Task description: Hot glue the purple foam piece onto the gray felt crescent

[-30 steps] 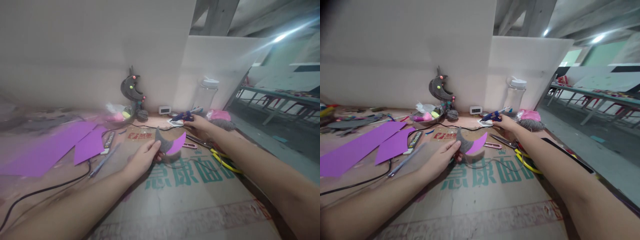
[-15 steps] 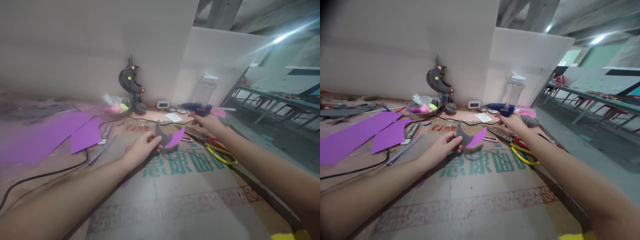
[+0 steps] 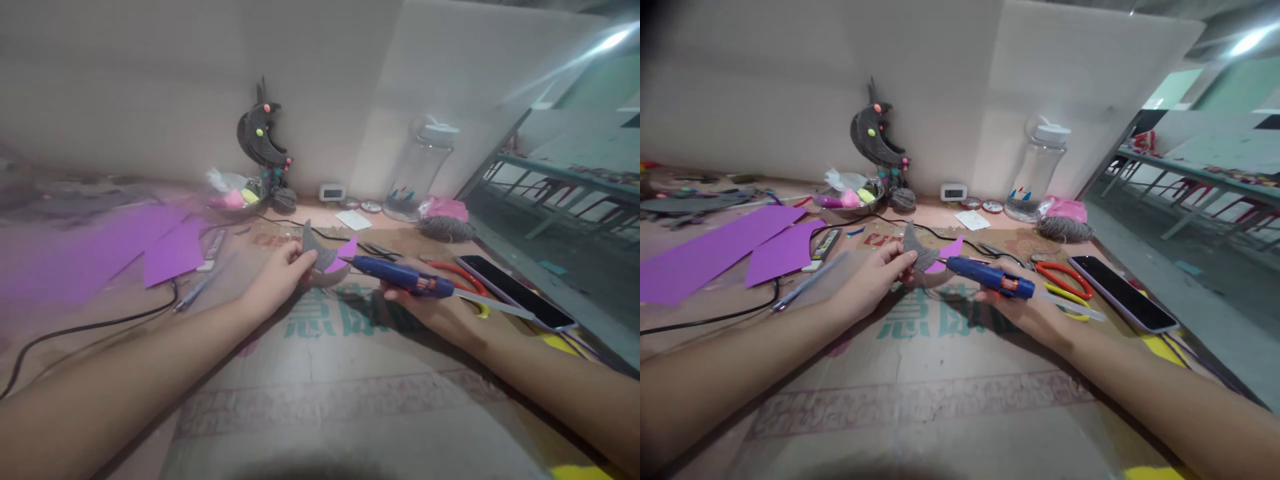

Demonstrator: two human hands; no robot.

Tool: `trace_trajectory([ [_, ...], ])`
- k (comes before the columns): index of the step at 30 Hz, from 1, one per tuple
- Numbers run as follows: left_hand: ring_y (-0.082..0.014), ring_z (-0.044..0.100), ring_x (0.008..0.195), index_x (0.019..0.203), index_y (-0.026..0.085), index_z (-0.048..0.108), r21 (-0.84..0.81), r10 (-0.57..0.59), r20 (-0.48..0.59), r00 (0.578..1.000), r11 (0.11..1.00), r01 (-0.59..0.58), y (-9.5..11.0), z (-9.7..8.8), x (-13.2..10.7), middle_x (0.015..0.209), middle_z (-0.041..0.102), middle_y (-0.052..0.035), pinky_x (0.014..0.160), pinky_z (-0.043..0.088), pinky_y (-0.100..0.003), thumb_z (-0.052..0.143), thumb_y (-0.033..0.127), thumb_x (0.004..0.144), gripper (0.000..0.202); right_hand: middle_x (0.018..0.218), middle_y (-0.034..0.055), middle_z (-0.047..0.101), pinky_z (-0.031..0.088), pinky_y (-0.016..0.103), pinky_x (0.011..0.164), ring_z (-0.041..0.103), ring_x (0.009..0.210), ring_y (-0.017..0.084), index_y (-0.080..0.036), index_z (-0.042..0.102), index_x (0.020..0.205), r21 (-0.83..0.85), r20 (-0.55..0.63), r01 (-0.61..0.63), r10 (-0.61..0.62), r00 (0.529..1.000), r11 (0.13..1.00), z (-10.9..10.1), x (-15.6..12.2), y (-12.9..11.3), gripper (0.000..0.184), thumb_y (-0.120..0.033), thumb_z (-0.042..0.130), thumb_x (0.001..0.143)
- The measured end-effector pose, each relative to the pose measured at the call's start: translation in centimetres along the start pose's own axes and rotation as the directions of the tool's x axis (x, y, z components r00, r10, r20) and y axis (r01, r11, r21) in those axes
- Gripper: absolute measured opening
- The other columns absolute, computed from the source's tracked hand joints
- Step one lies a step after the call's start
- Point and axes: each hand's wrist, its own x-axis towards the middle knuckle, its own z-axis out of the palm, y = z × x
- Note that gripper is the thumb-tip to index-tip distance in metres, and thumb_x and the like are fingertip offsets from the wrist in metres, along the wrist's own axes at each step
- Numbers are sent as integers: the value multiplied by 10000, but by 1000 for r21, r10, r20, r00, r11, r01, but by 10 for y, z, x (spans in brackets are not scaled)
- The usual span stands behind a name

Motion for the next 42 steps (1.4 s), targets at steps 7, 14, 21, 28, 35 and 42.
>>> trace_trajectory([
  [7, -97, 546, 586, 752, 174, 514, 16, -10, 58, 998, 1000, 9, 2, -1, -2, 651, 584, 35, 583, 408, -213, 630, 330, 811, 203, 862, 35, 705, 525, 341, 712, 662, 805, 226, -234, 639, 851, 101, 40, -67, 63, 997, 993, 10, -6, 9, 194, -394, 692, 754],
  [14, -111, 557, 565, 753, 175, 552, 15, -30, 25, 999, 999, 30, 5, 1, -2, 637, 594, 26, 563, 417, -225, 616, 290, 792, 137, 727, 26, 644, 483, 305, 600, 612, 678, 192, -223, 588, 734, 35, 66, 18, -20, 998, 999, 10, -3, 5, 220, -416, 694, 745],
  [21, -107, 545, 548, 773, 172, 570, 21, -29, 43, 999, 999, 28, 6, 2, -1, 626, 582, 31, 535, 408, -219, 603, 259, 795, 96, 705, 21, 649, 455, 304, 585, 607, 659, 193, -219, 593, 727, -43, 52, 15, -12, 999, 999, 13, -2, 12, 198, -400, 668, 756],
  [28, -105, 545, 552, 770, 174, 564, 28, -23, 59, 998, 999, 21, 5, 1, -2, 630, 579, 31, 533, 412, -215, 600, 267, 804, 105, 673, 10, 623, 446, 291, 576, 579, 644, 178, -215, 566, 698, -77, 88, 14, -8, 996, 997, 12, -1, 8, 217, -392, 676, 760],
  [35, -105, 541, 540, 774, 178, 564, 25, -19, 63, 998, 1000, 17, 3, 2, -1, 623, 582, 32, 530, 414, -220, 604, 265, 798, 98, 630, 9, 606, 429, 279, 516, 574, 602, 176, -223, 550, 665, -55, 99, 4, 1, 995, 998, 11, -1, 5, 246, -421, 656, 765],
  [42, -108, 546, 538, 758, 190, 558, 25, -11, 66, 998, 1000, 9, 3, 2, -1, 614, 582, 32, 529, 404, -219, 600, 267, 806, 99, 658, 22, 606, 435, 302, 545, 576, 624, 192, -228, 555, 670, -66, 105, -6, 13, 994, 998, 11, 0, 4, 255, -445, 661, 753],
])
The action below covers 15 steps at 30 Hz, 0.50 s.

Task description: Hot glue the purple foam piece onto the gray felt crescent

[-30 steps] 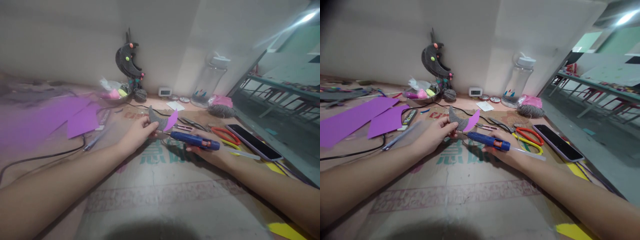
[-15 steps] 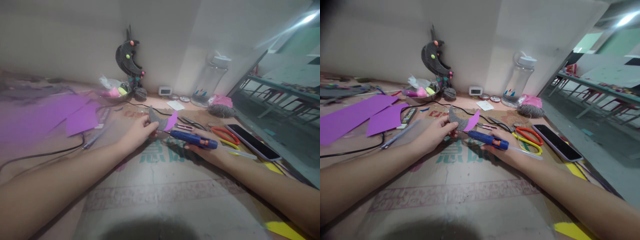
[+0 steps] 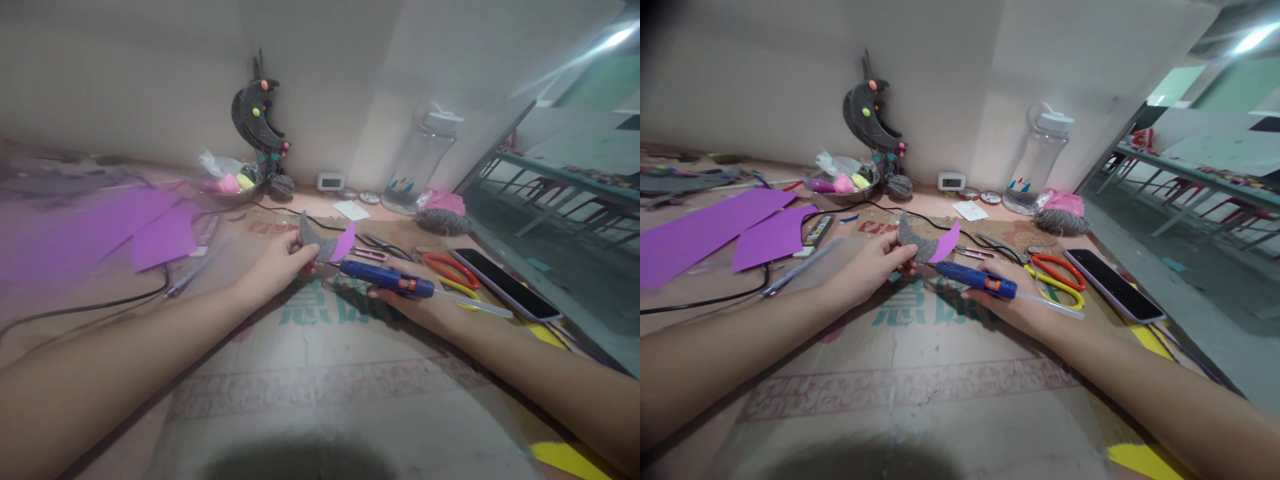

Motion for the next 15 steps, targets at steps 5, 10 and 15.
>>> trace_trajectory([
  [5, -109, 549, 549, 780, 185, 563, 3, -12, 7, 1000, 1000, 12, -1, 0, 0, 624, 585, 31, 535, 408, -218, 602, 271, 809, 99, 656, 20, 607, 432, 303, 542, 582, 627, 196, -231, 547, 666, -15, 4, 4, -4, 1000, 1000, 1, 1, 2, 265, -448, 667, 761],
  [10, -101, 545, 550, 791, 181, 553, 6, -12, 11, 1000, 1000, 11, -1, -1, 1, 639, 584, 33, 534, 407, -211, 597, 272, 813, 104, 658, 25, 619, 438, 294, 541, 583, 634, 193, -220, 562, 674, -30, 6, 17, -17, 1000, 999, 0, 1, 3, 246, -425, 661, 769],
  [15, -94, 547, 566, 806, 172, 541, 40, -19, 28, 999, 999, 18, 0, -1, 0, 650, 575, 40, 545, 412, -206, 587, 279, 827, 119, 662, 17, 608, 423, 280, 568, 563, 631, 173, -206, 549, 675, -32, 0, 3, -3, 1000, 999, 0, 0, 1, 249, -416, 643, 768],
])
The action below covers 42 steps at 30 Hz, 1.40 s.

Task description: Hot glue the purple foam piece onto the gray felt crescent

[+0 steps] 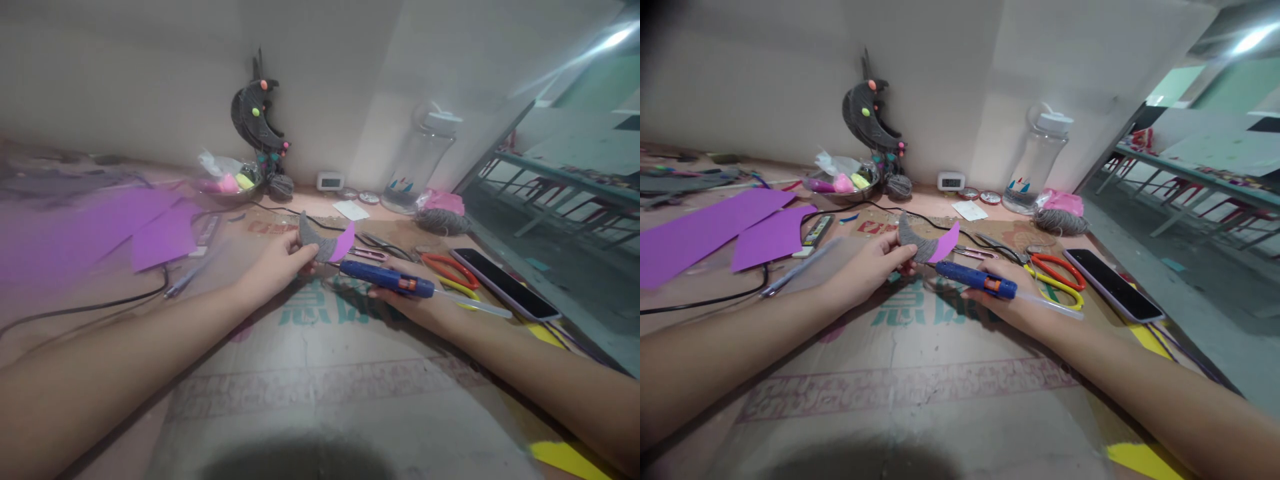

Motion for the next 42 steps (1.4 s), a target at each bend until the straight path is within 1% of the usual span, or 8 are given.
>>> trace_trajectory([
  [11, -82, 535, 560, 818, 165, 538, -14, 7, 11, 1000, 1000, -7, 1, 0, 0, 656, 561, 45, 546, 410, -199, 574, 259, 835, 102, 721, 37, 627, 443, 308, 625, 586, 695, 200, -212, 565, 688, 30, 24, -77, 76, 997, 997, -1, 0, -2, 249, -436, 636, 768],
  [14, -92, 547, 562, 832, 167, 543, -3, 4, 9, 1000, 1000, -4, -1, -1, 0, 650, 571, 45, 547, 411, -206, 585, 286, 828, 126, 707, 33, 627, 447, 308, 619, 591, 683, 199, -211, 572, 688, 43, 31, -73, 72, 997, 996, 0, -1, 1, 253, -440, 636, 774],
  [19, -105, 545, 549, 832, 168, 549, -19, -14, 8, 1000, 1000, 14, -3, 0, 2, 632, 575, 45, 546, 407, -222, 597, 321, 814, 161, 694, 33, 628, 442, 298, 579, 578, 650, 191, -207, 582, 695, 25, 1, -60, 60, 998, 998, 3, -1, 7, 262, -450, 637, 774],
  [24, -102, 540, 559, 826, 168, 556, -53, -6, 20, 1000, 999, 7, -4, 0, 2, 628, 566, 50, 550, 401, -216, 590, 314, 813, 150, 744, 33, 648, 462, 296, 614, 599, 692, 195, -211, 634, 762, -2, -28, -68, 68, 997, 998, 5, -3, 14, 225, -434, 666, 757],
  [28, -113, 548, 575, 815, 164, 567, -27, -2, 4, 1000, 1000, 2, -5, -1, 1, 635, 572, 41, 564, 407, -224, 599, 335, 810, 173, 722, 34, 636, 440, 280, 572, 579, 646, 178, -205, 621, 737, 22, -8, -79, 79, 997, 997, 3, -3, 11, 235, -436, 638, 776],
  [31, -122, 560, 594, 828, 155, 582, -13, -16, 2, 1000, 1000, 16, -7, -1, 2, 651, 576, 31, 580, 417, -233, 601, 360, 811, 207, 717, 28, 630, 430, 272, 554, 567, 627, 170, -205, 611, 722, 9, -10, -96, 96, 995, 995, 2, -2, 7, 240, -439, 651, 758],
  [39, -115, 544, 599, 821, 159, 591, -24, 6, 22, 1000, 1000, -5, -9, -1, 3, 650, 574, 35, 574, 411, -221, 587, 340, 823, 181, 700, 28, 628, 442, 278, 571, 576, 648, 176, -202, 585, 695, -6, -26, -59, 59, 998, 998, 3, -2, 11, 251, -433, 643, 775],
  [42, -112, 543, 601, 819, 160, 589, -38, -4, 28, 1000, 999, 5, -7, -1, 2, 665, 581, 35, 589, 423, -225, 586, 335, 820, 175, 726, 31, 652, 455, 284, 598, 602, 683, 185, -204, 599, 733, -5, -18, -70, 70, 997, 998, 2, -3, 10, 224, -418, 643, 784],
])
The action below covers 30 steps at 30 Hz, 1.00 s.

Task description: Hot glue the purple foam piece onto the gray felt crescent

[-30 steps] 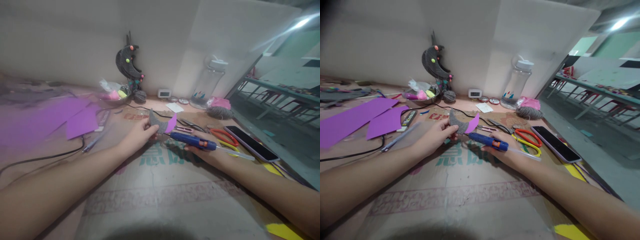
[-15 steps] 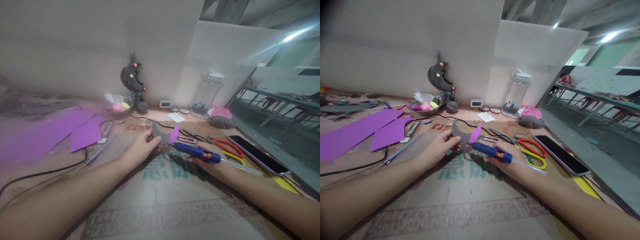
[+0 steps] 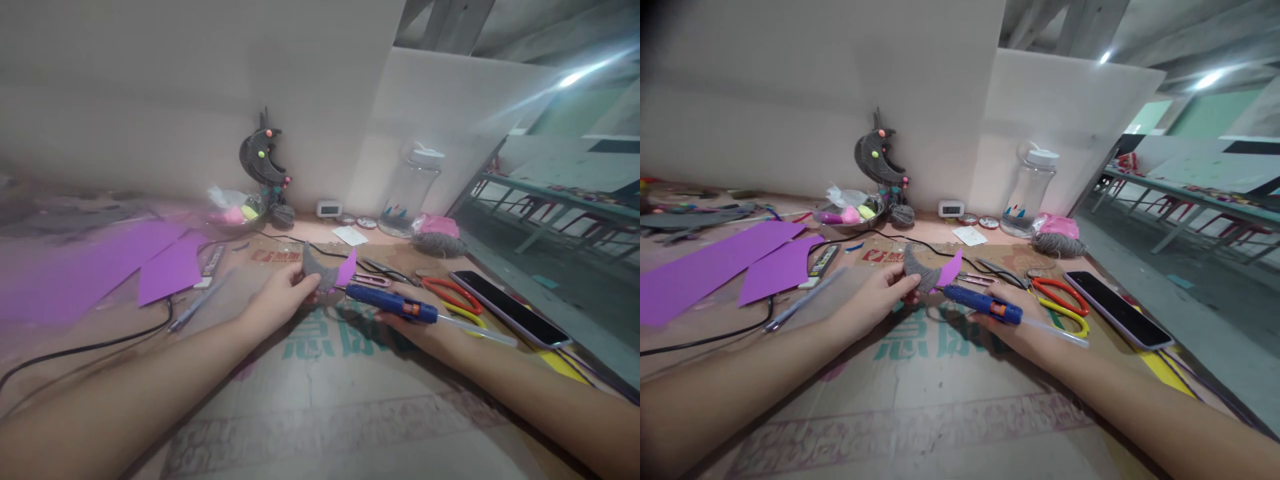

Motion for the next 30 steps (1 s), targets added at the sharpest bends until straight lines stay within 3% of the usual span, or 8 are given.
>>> trace_trajectory([
  [9, -123, 556, 607, 849, 161, 591, 11, -7, -5, 1000, 1000, 7, -3, -1, 1, 670, 580, 35, 588, 412, -237, 598, 376, 814, 218, 739, 11, 660, 458, 285, 603, 614, 678, 186, -214, 601, 746, -33, -15, -8, 8, 1000, 999, 0, 0, 3, 208, -415, 639, 784],
  [20, -122, 524, 589, 788, 165, 566, 37, -9, -14, 1000, 999, 9, 7, 2, -3, 632, 560, 35, 566, 388, -230, 584, 338, 811, 176, 688, 11, 638, 462, 284, 587, 592, 624, 182, -233, 630, 774, -63, -72, 22, -26, 997, 998, -1, 2, 3, 174, -406, 646, 781],
  [30, -113, 518, 582, 790, 167, 566, 13, 7, 27, 1000, 1000, -7, 3, 1, -3, 632, 556, 42, 575, 392, -227, 586, 343, 820, 179, 728, 39, 670, 508, 345, 649, 636, 685, 229, -225, 621, 745, 2, -86, -70, 70, 994, 998, -7, 4, -9, 164, -387, 641, 734],
])
